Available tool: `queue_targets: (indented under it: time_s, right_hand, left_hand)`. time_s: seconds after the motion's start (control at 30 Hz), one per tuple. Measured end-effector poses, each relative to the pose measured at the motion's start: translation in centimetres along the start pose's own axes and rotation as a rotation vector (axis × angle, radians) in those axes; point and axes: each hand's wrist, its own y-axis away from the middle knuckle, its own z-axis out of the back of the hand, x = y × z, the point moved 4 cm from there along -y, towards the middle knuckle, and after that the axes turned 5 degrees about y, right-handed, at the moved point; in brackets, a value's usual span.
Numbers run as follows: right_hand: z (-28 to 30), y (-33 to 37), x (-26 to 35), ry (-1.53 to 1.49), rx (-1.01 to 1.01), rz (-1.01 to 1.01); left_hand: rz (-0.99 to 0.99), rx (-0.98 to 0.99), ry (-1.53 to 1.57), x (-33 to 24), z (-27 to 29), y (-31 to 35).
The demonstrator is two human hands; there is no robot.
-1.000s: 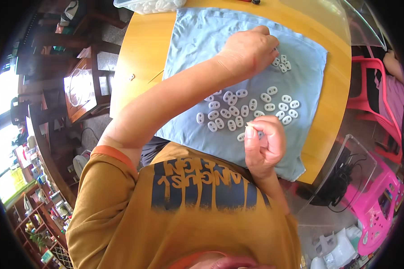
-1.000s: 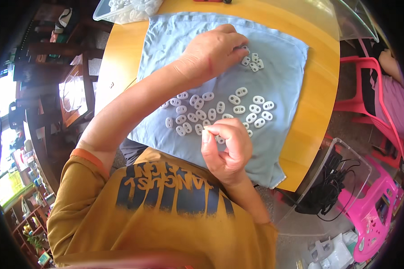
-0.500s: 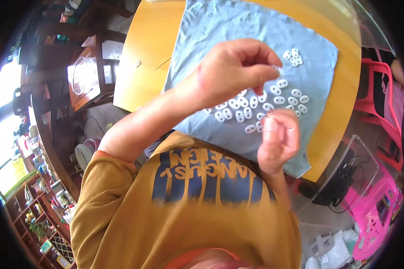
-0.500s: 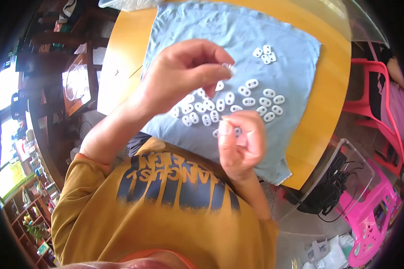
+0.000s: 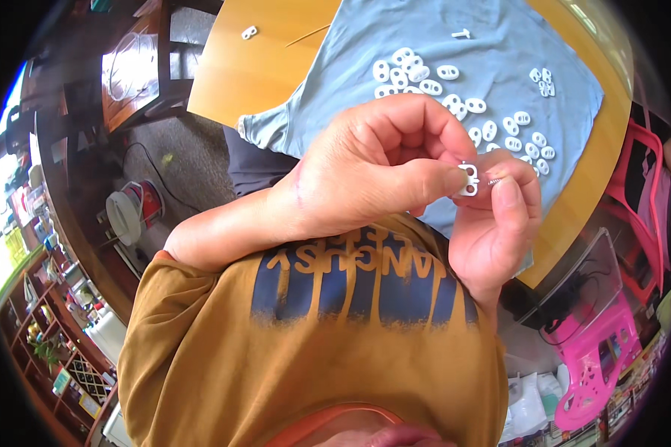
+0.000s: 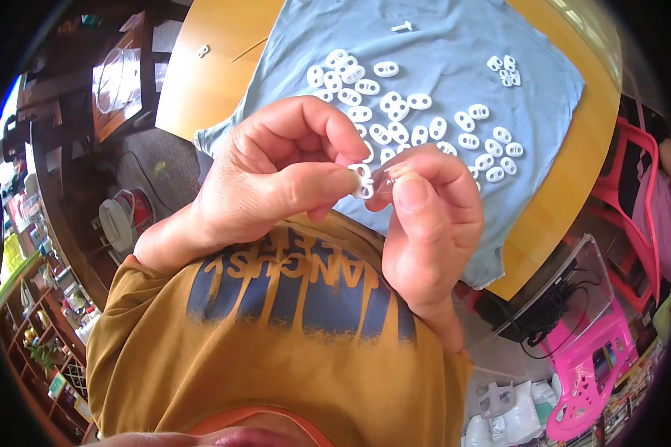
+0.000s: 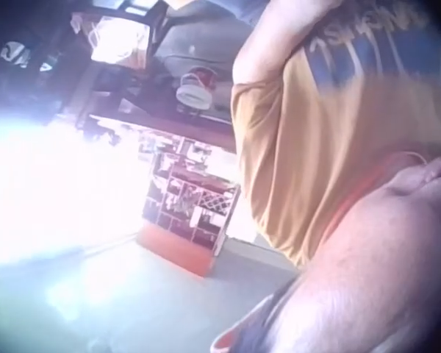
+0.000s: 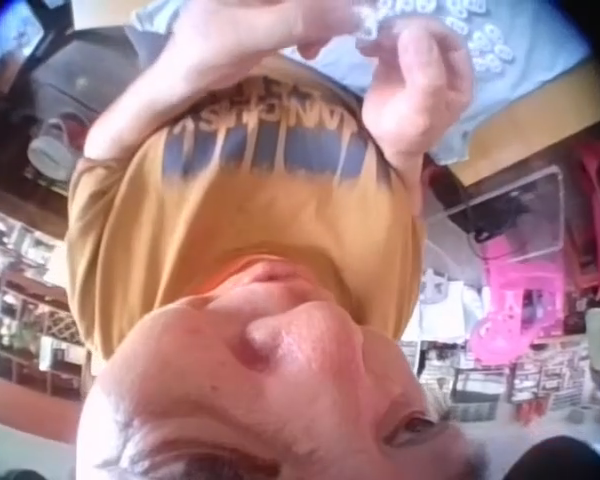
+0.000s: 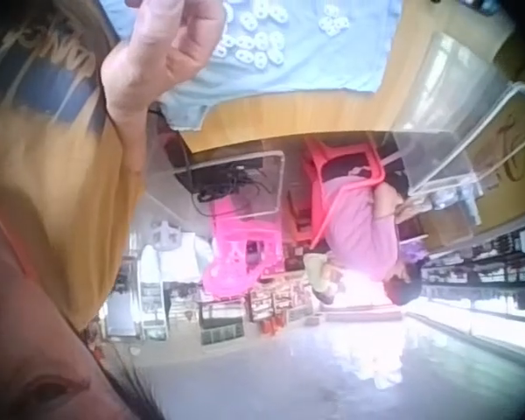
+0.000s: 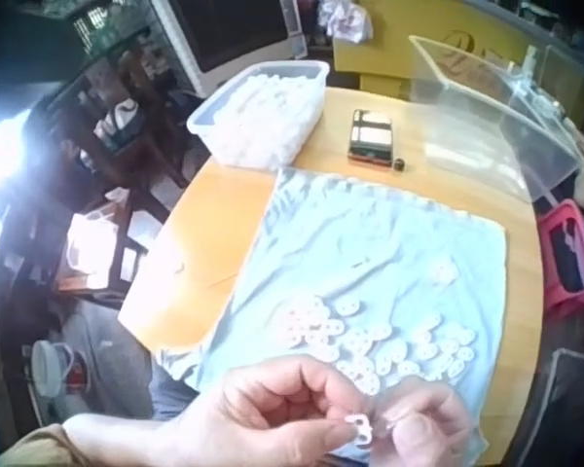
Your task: Inspecting and sorting various small white plastic components on a blue cloth surface.
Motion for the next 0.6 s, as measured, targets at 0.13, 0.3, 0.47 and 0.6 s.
queue_targets:
  time_s: [0.13,0.3,0.47,0.6]
  right_hand:
    - [-0.22,0.41,-0.45,-0.036,-0.005,-0.063]
    - [-0.58,0.54,-0.55,-0.04,0.017,-0.074]
    - [-0.38,0.74,-0.57,-0.046,-0.012,-0.081]
    - [-0.4,0.86,-0.47,-0.021,-0.005,-0.05]
  left_hand:
    - [-0.015,0.07,0.017,0.64,0.12,0.13]
    - [-0.033,0.069,0.018,0.74,0.12,0.38]
    - [-0.037,0.078,0.037,0.65,-0.02,0.63]
    - [-0.054,0.06,0.013,0.93,-0.22,0.59]
